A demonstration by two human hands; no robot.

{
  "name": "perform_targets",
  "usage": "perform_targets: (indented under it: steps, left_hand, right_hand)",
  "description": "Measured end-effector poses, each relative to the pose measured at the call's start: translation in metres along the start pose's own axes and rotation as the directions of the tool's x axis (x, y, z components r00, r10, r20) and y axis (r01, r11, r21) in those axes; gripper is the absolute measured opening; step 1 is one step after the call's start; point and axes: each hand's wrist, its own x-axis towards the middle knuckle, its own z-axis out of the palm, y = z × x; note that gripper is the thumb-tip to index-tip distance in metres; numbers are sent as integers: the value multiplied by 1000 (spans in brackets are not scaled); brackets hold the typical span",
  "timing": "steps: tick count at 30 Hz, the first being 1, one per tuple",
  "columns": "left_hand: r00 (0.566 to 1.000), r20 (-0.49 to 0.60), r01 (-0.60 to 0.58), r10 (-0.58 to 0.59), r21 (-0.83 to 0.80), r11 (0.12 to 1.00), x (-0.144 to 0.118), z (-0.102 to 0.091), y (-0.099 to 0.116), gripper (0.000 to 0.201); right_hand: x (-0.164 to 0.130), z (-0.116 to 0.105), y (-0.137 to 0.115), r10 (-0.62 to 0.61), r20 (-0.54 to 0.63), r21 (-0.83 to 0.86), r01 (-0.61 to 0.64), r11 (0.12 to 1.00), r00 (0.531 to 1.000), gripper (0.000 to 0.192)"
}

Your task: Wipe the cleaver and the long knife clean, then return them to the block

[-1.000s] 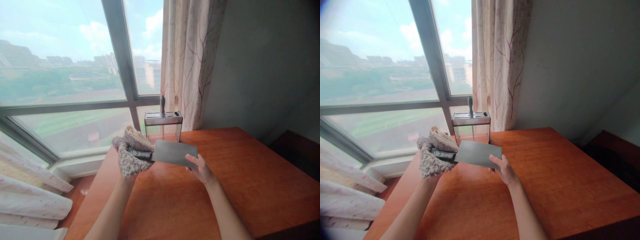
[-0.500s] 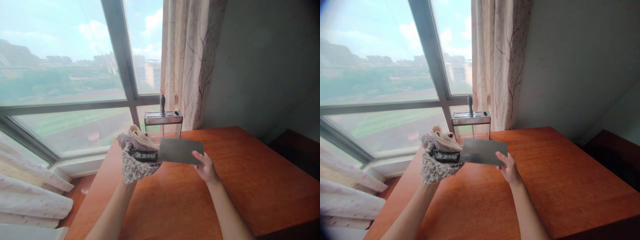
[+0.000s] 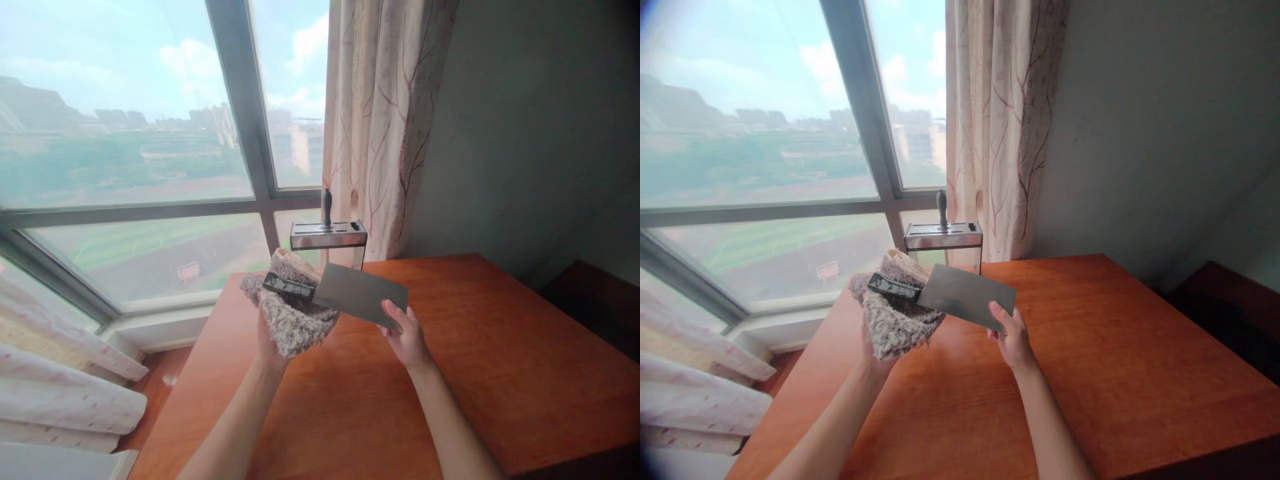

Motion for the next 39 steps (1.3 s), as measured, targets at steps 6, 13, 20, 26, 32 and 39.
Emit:
perform_targets:
  steps: [6, 13, 20, 26, 32, 39]
  left_hand:
    - [988, -152, -4, 6, 19, 1000, -5, -17, -21, 32]
    - [968, -250, 0, 39, 151, 989, 0, -17, -38, 29]
    - [960, -275, -19, 51, 118, 993, 7, -22, -31, 29]
    - [947, -257, -185, 192, 49, 981, 11, -22, -2, 35]
    - [933, -230, -286, 275, -13, 958, 15, -27, 11, 37]
    - [961, -231, -144, 149, 36, 989, 6, -24, -5, 33]
  right_hand:
    - [-2, 0, 4, 14, 131, -254, 20, 967, 991, 26]
    - [-6, 3, 1, 28, 245, -459, 91, 884, 969, 33]
    - [-8, 7, -2, 50, 256, -412, 62, 909, 965, 33]
    - [-9, 6, -4, 78, 212, -340, -1, 940, 974, 31]
    - [-9, 10, -7, 139, 301, -385, -13, 923, 943, 34]
    - [-6, 8, -9, 102, 234, -301, -27, 953, 967, 33]
